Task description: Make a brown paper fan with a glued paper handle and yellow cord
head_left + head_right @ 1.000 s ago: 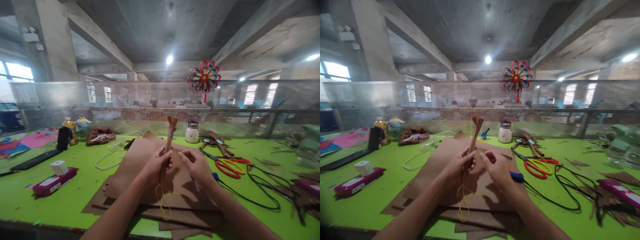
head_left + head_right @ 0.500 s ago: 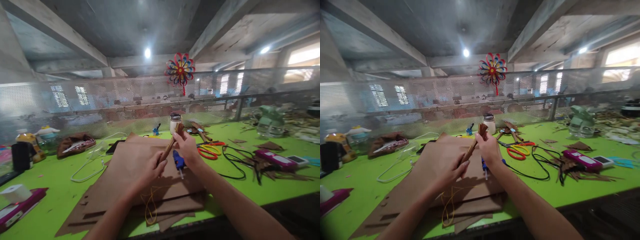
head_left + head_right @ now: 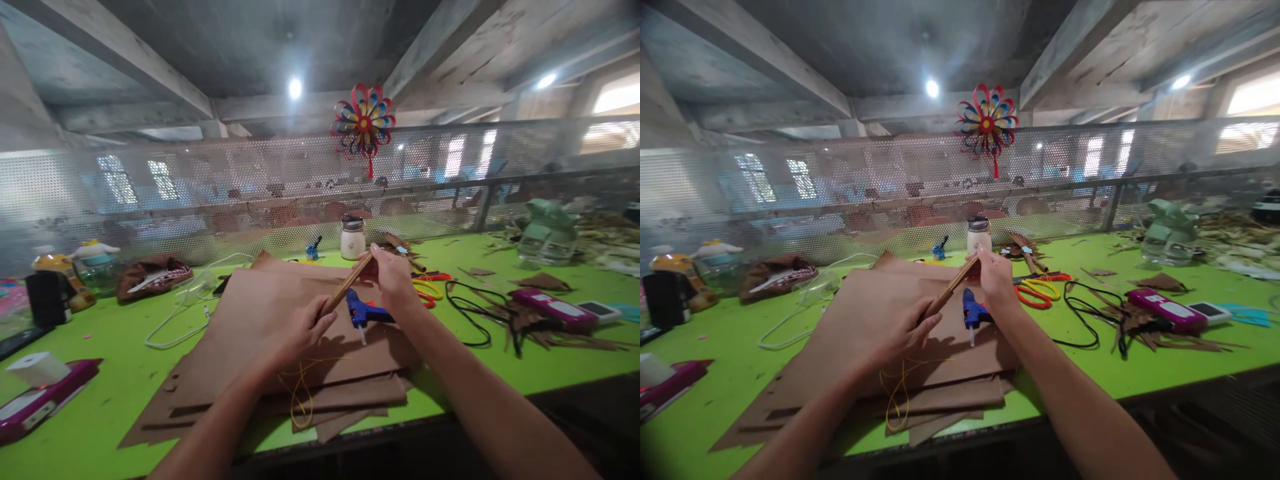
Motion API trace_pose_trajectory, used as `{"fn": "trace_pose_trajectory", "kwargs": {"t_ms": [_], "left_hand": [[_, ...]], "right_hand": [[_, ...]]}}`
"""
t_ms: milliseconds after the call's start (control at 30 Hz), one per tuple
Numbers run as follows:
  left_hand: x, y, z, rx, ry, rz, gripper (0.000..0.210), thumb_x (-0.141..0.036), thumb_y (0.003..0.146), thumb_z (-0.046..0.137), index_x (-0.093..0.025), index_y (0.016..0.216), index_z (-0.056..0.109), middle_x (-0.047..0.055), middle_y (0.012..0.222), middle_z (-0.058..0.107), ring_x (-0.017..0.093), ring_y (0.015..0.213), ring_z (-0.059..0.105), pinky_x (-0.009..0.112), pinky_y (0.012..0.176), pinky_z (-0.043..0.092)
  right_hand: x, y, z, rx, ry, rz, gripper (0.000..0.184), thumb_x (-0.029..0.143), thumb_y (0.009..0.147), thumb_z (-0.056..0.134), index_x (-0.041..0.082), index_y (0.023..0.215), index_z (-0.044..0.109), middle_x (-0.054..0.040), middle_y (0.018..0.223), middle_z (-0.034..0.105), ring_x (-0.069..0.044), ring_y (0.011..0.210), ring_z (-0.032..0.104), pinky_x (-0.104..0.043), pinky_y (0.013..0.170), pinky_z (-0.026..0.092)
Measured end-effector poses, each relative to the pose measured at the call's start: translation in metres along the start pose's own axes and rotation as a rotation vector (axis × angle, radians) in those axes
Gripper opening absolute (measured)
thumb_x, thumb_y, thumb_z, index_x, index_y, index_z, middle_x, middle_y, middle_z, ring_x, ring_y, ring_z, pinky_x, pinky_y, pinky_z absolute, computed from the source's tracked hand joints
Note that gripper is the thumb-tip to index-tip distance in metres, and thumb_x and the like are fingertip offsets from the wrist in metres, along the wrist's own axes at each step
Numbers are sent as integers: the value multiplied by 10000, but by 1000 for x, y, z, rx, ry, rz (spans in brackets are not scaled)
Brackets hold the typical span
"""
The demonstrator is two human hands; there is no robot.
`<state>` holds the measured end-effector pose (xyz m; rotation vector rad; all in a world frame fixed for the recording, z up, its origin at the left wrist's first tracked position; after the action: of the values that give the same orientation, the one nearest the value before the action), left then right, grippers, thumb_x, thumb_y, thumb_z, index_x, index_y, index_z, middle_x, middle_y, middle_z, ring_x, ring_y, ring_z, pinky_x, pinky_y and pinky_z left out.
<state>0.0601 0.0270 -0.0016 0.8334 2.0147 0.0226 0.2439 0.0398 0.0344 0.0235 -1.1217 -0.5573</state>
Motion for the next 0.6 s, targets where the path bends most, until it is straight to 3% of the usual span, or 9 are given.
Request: {"fn": "trace_pose_trajectory", "kwargs": {"t_ms": [300, 400, 533, 600], "left_hand": [[-15, -4, -5, 10, -191, -63, 272, -406, 837, 509, -189, 683, 565, -29, 490, 444, 113, 468, 387, 221, 474, 290], [-13, -2, -8, -111, -243, -54, 208, -361, 792, 571, -200, 661, 585, -18, 512, 465, 125, 507, 407, 223, 488, 303], [-3, 4, -11, -263, -178, -28, 109, -328, 742, 622, -222, 718, 623, -14, 543, 469, 155, 576, 458, 231, 538, 329], [2, 5, -12, -295, -101, -11, 111, -339, 752, 614, -231, 756, 640, -13, 548, 469, 164, 578, 459, 239, 562, 329]], "right_hand": [[-5, 4, -4, 43, 11, 57, 332, 447, 795, 532, 141, 690, 606, -39, 552, 647, -136, 459, 587, -260, 470, 487], [-7, 5, -5, 23, -17, 42, 381, 524, 770, 551, 152, 695, 576, -18, 560, 618, -130, 469, 584, -244, 437, 476], [-11, 0, -6, -115, -186, -140, 433, 600, 703, 595, 173, 684, 524, 36, 521, 528, -104, 435, 533, -209, 389, 427], [-14, -4, -3, -112, -230, -209, 418, 585, 709, 599, 175, 702, 520, 44, 510, 518, -100, 428, 517, -214, 403, 432]]}}
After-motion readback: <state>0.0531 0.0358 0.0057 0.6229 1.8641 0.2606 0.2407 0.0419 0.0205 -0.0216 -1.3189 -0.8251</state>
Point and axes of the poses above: each hand's wrist, its own y-axis towards the middle knuckle, its own z-axis out of the palm, x = y × z, the point moved 3 cm from there along y, towards the middle knuckle
